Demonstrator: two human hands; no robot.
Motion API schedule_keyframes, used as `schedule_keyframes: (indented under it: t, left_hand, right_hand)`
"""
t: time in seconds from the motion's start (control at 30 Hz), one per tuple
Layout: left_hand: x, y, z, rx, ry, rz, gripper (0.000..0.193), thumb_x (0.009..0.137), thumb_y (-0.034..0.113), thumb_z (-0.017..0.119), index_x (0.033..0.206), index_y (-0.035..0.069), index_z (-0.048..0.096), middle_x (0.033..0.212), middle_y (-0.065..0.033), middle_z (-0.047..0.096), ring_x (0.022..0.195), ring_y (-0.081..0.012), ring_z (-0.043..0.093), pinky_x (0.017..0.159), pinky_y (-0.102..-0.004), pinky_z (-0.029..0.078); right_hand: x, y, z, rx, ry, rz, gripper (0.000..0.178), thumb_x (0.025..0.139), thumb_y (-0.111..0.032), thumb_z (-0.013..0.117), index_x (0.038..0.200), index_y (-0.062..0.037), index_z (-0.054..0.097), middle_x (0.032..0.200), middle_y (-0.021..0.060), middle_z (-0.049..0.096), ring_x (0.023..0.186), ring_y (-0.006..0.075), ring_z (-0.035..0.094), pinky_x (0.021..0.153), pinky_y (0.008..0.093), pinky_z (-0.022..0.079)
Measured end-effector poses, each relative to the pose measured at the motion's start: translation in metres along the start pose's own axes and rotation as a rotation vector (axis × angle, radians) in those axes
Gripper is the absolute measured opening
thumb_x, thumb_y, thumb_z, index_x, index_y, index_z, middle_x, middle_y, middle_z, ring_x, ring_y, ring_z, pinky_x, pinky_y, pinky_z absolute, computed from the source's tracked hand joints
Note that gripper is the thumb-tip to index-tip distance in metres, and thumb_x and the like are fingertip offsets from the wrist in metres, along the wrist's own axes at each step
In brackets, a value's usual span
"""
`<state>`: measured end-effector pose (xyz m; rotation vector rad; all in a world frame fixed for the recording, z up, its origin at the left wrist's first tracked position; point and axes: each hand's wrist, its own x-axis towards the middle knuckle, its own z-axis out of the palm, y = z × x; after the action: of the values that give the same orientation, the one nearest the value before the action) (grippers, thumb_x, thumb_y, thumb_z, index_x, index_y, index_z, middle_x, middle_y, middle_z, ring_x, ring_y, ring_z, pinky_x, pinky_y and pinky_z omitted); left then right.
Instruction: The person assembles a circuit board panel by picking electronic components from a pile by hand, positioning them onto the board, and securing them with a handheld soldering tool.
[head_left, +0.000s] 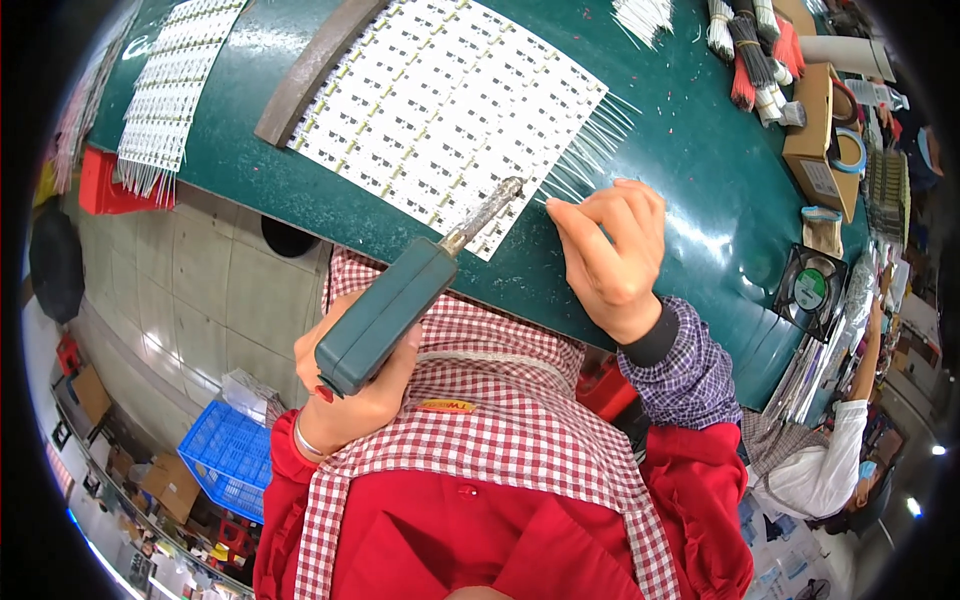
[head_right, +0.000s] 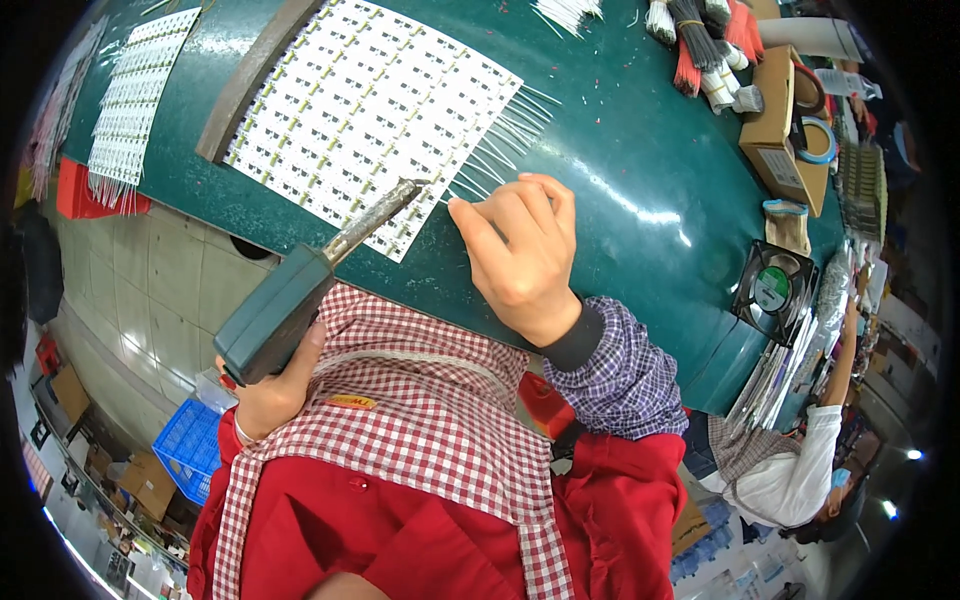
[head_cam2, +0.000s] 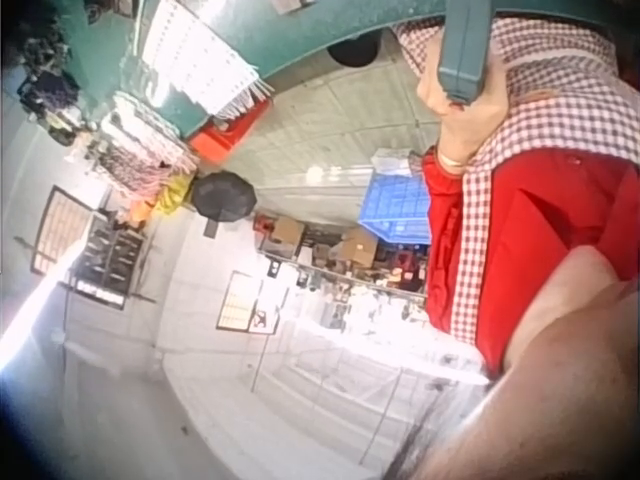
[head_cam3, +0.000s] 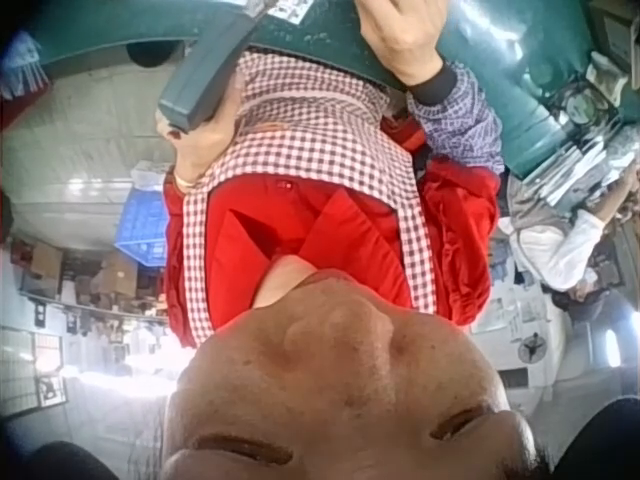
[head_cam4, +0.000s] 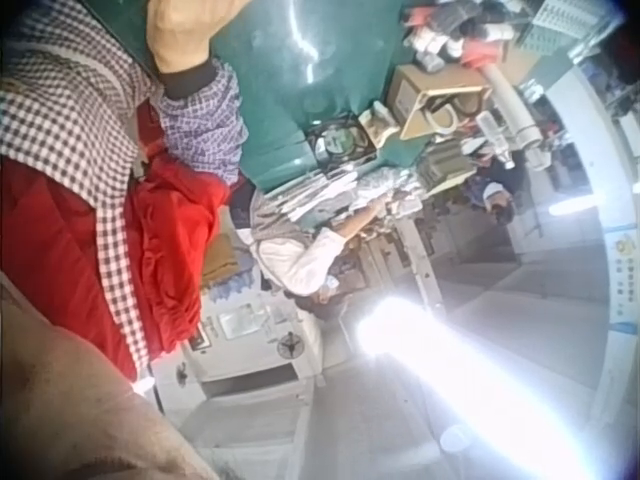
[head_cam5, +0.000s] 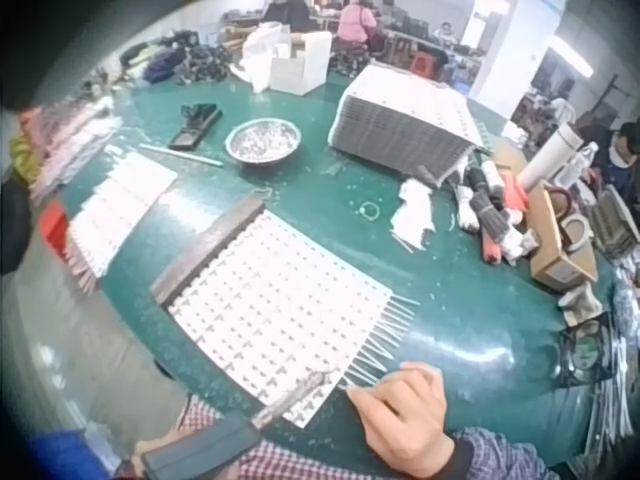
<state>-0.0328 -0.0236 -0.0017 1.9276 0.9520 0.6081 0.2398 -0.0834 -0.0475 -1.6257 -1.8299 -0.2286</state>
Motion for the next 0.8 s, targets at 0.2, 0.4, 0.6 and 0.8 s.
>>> schedule_keyframes:
  t: [0.2, 0.4, 0.6, 0.8]
  left_hand:
    - [-0.001, -0.0028, 0.0004, 0.034, -0.042, 0.009, 0.021, 0.077, -0.005, 0.077, 0.098, -0.005, 0.074, 0.098, -0.0174, 0.073, 0.078, -0.0251, 0.073, 0.068, -0.0306, 0.058]
    - [0.0003, -0.0063, 0.0027, 0.045, -0.045, 0.054, 0.02, 0.076, -0.005, 0.078, 0.096, -0.004, 0.073, 0.092, -0.015, 0.071, 0.073, -0.0239, 0.07, 0.063, -0.0315, 0.055]
    - [-0.0002, -0.0077, 0.0032, 0.048, -0.051, 0.065, 0.019, 0.076, -0.005, 0.078, 0.095, -0.003, 0.073, 0.086, -0.0124, 0.068, 0.069, -0.0221, 0.068, 0.06, -0.0314, 0.053]
    - [-0.0051, -0.0032, 0.0009, 0.031, -0.021, 0.026, 0.021, 0.078, -0.003, 0.078, 0.098, -0.005, 0.074, 0.093, -0.0152, 0.072, 0.073, -0.023, 0.071, 0.064, -0.031, 0.056]
  right_hand:
    - [-0.0044, 0.0035, 0.0082, 0.004, -0.018, 0.009, 0.028, 0.07, 0.002, 0.074, 0.097, -0.0058, 0.071, 0.078, 0.0017, 0.058, 0.077, 0.0218, 0.059, 0.086, 0.0434, 0.048]
    - [-0.0049, 0.0041, 0.0102, -0.004, -0.022, 0.006, 0.028, 0.07, 0.002, 0.074, 0.097, -0.0058, 0.07, 0.078, 0.0021, 0.057, 0.077, 0.0224, 0.059, 0.085, 0.0431, 0.047]
    - [-0.0056, 0.0032, 0.0096, -0.014, -0.047, 0.013, 0.027, 0.071, 0.002, 0.073, 0.097, -0.0055, 0.07, 0.078, 0.0028, 0.056, 0.078, 0.0229, 0.059, 0.086, 0.0435, 0.047]
    - [-0.0048, 0.0021, 0.0083, -0.02, -0.063, 0.01, 0.026, 0.072, 0.001, 0.072, 0.097, -0.0055, 0.07, 0.079, 0.0031, 0.057, 0.079, 0.0231, 0.059, 0.086, 0.0442, 0.047]
